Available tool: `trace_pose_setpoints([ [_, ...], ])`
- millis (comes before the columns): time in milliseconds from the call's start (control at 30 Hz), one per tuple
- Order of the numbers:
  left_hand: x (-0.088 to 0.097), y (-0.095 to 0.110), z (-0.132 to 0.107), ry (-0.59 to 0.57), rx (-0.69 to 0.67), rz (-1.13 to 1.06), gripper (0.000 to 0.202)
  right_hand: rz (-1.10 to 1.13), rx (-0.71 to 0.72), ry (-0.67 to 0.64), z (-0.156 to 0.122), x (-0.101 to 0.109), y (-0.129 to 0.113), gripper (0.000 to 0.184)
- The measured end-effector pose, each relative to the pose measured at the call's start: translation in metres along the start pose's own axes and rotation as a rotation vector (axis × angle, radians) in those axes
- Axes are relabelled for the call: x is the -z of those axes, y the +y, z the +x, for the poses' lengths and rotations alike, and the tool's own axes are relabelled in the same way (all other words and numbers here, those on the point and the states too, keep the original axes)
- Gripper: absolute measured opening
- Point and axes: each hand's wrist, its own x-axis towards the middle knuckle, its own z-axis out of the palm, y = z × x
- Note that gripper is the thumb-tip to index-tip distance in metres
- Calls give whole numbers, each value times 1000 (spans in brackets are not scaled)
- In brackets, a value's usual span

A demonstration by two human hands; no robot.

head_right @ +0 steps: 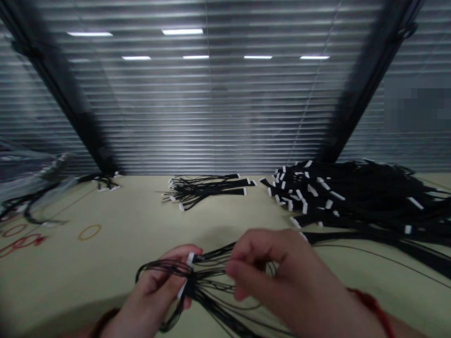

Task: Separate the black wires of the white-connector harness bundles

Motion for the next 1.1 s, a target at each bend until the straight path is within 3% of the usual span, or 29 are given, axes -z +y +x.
trace_pose_setpoints([
  [67, -1, 0, -2, -11, 18, -27, 35, -34, 9, -57, -8, -22, -7, 18],
  [200, -3, 0, -5, -36, 39, -72, 32, -186, 80, 37, -16, -41, -9, 14],
  [467, -3, 0, -7, -60, 39, -56, 30, -211, 89, 39, -19, -42, -1, 15],
  [633, -2, -1, -7, -41, 43, -19, 35, -208, 56, -8, -18, -45, -4, 16],
  [867, 0, -2, -12, -108, -2, 68, 33, -165, 27, -94, -18, -49, -4, 18],
  [967, -1, -2, -9, -77, 14, 90, 33, -247, 67, -32, -15, -44, -5, 16],
  [1100, 1, -3, 1, 67, -6, 119, 30, -374, 179, 119, -15, -22, -7, 13],
])
